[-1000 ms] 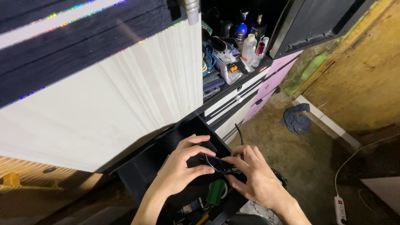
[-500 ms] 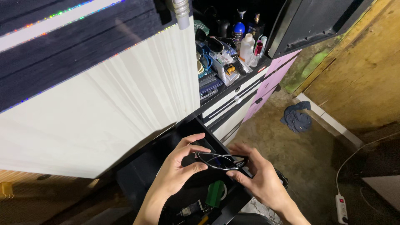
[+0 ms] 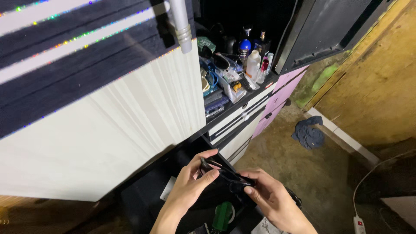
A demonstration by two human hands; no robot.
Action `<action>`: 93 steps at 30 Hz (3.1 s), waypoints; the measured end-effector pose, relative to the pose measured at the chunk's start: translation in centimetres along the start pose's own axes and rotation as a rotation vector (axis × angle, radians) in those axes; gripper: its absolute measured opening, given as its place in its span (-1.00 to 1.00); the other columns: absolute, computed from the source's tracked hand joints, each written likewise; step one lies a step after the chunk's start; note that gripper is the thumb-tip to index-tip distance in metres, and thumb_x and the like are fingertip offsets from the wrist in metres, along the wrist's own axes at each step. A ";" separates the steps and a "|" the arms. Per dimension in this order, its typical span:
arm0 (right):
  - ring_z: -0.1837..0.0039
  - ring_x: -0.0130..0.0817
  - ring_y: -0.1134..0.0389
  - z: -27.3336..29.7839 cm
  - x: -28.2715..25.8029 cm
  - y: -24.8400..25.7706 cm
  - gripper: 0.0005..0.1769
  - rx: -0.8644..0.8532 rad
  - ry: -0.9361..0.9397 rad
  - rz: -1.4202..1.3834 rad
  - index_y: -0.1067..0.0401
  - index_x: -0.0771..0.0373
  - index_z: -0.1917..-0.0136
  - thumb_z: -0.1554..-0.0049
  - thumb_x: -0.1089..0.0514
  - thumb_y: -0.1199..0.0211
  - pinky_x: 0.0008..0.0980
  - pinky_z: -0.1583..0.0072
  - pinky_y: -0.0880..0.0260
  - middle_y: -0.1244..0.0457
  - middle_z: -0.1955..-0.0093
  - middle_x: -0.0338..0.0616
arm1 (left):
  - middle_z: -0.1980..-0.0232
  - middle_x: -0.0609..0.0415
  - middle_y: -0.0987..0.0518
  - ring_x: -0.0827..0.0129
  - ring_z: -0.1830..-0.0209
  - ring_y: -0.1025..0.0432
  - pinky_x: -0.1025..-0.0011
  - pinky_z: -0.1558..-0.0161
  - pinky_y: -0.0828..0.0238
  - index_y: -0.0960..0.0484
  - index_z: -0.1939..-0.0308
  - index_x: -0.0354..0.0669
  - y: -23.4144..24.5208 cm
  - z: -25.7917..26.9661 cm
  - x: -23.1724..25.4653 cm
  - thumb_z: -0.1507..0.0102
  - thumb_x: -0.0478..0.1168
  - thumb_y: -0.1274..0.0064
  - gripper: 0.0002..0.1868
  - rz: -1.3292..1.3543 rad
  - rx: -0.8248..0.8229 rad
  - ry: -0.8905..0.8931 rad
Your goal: The person opens a drawer and moves various small items including a cable, a green card, a blue card, a white container, a pen, and a small packet from the drawer to a shelf above. They also place a small plastic bag into a trash bin on the floor. The drawer is then closed.
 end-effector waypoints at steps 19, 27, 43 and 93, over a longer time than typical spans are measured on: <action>0.02 -0.53 -0.36 -7.1 0.2 9.9 -0.69 0.390 0.210 0.003 -0.55 0.36 -0.20 -0.19 0.26 -0.27 -0.49 -0.03 -0.37 -0.41 0.07 -0.19 | -0.44 -0.22 -0.29 -0.07 -0.49 -0.18 0.05 -0.35 -0.21 -0.45 -0.27 -0.24 -4.5 -5.1 6.8 -0.27 0.03 -0.17 -0.40 -0.565 0.218 -0.408; 0.09 -0.50 -0.36 -17.6 -7.2 12.0 -0.70 0.504 0.403 0.195 -0.49 0.35 -0.23 -0.22 0.27 -0.25 -0.49 0.03 -0.36 -0.41 0.12 -0.10 | -0.38 -0.22 -0.34 -0.16 -0.39 -0.26 0.02 -0.30 -0.24 -0.39 -0.24 -0.29 -6.2 -8.3 10.3 -0.22 -0.17 -0.20 -0.43 -0.819 0.357 -0.636; 0.01 0.01 -0.49 -31.9 -10.3 10.1 -0.74 0.692 0.515 0.372 -0.60 0.20 -0.07 -0.15 0.12 -0.25 -0.22 -0.07 -0.47 -0.44 0.09 0.11 | -0.51 -0.27 -0.16 -0.35 -0.49 -0.05 -0.21 -0.51 0.31 -0.40 -0.28 -0.34 -6.2 -17.6 12.8 -0.16 -0.08 -0.20 -0.32 -1.241 0.599 -0.529; -0.05 0.01 -0.44 -3.2 0.8 -3.3 -0.70 0.060 0.404 0.624 -0.48 0.32 -0.13 -0.10 0.28 -0.24 -0.23 -0.05 -0.46 -0.37 -0.08 0.03 | -0.34 -0.24 -0.44 -0.09 -0.44 -0.22 -0.18 -0.41 -0.04 -0.75 0.16 -0.30 -3.4 -0.7 -17.4 -0.19 -0.27 -0.16 -0.80 -1.486 -0.072 -0.135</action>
Point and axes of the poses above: each hand's wrist, its own z-axis away from the middle knuckle, its own y-axis out of the back of the hand, x = y × z, the point moved 3 cm from there along -z, towards the middle knuckle
